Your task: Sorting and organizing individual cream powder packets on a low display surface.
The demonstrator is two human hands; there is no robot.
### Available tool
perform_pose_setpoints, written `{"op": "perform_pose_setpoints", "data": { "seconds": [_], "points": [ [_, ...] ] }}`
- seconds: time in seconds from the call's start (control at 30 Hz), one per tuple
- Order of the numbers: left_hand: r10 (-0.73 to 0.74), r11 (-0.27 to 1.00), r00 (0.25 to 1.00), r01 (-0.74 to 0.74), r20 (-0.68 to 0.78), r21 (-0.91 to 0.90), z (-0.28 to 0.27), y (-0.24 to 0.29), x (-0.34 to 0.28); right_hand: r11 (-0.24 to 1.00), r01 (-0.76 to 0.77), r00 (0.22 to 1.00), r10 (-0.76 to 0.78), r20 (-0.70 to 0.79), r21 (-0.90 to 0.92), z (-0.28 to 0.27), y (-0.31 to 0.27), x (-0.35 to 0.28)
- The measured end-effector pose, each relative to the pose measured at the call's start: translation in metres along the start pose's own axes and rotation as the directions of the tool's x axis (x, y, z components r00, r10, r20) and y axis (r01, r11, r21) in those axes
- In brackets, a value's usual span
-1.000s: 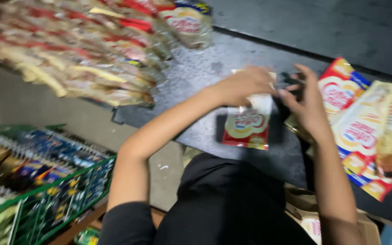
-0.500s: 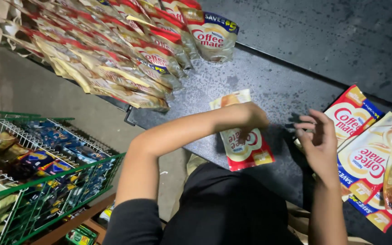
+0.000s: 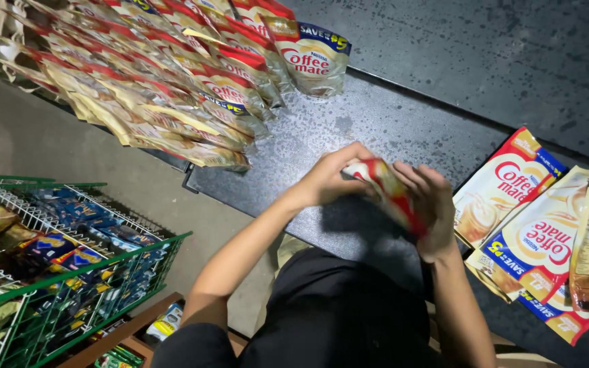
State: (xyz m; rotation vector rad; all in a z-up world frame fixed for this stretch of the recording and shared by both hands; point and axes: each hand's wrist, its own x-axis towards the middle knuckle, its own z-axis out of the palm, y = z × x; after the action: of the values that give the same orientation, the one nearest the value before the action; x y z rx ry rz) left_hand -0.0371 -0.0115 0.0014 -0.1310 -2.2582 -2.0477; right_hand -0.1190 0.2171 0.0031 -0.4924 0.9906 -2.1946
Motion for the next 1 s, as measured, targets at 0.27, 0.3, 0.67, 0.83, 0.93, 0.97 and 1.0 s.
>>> {"op": "perform_pose_setpoints", "data": {
  "seconds": [0.27,0.3,0.67,0.83,0.93,0.97,1.0],
  "points": [
    [0.036,0.980,0.953,-0.092,-0.301,-0.174,0.020,-0.040,-0.018,0.377,0.188,0.978,-0.154,0.139,-0.907,-0.023,0.038,0.010],
    [0.032,0.975,0.970,-0.083,-0.241,-0.205,0.013,-0.026,-0.015,0.383,0.103,0.993,-0.096,0.071,-0.918,-0.030,0.041,0.011],
    [-0.103,0.974,0.995,0.101,-0.001,-0.203,-0.007,-0.057,-0.017,0.276,0.062,0.991,0.095,0.091,-0.959,-0.019,0.048,0.021],
    [-0.149,0.989,0.987,0.148,-0.067,-0.015,-0.024,-0.030,-0.010,0.241,0.232,0.973,-0.052,0.226,-0.942,-0.018,0.053,0.029],
    [-0.185,0.983,0.942,0.183,-0.279,-0.033,-0.037,-0.028,0.005,0.125,0.428,0.893,-0.211,0.398,-0.895,-0.009,0.055,0.071],
    [-0.181,0.983,0.944,0.179,-0.276,-0.032,-0.037,-0.035,0.008,0.121,0.428,0.892,-0.214,0.398,-0.896,-0.007,0.063,0.084],
    [-0.084,0.995,0.893,0.099,-0.443,0.013,-0.036,-0.041,0.011,0.205,0.330,0.931,-0.230,0.283,-0.922,-0.006,0.071,0.097]
  ]
}}
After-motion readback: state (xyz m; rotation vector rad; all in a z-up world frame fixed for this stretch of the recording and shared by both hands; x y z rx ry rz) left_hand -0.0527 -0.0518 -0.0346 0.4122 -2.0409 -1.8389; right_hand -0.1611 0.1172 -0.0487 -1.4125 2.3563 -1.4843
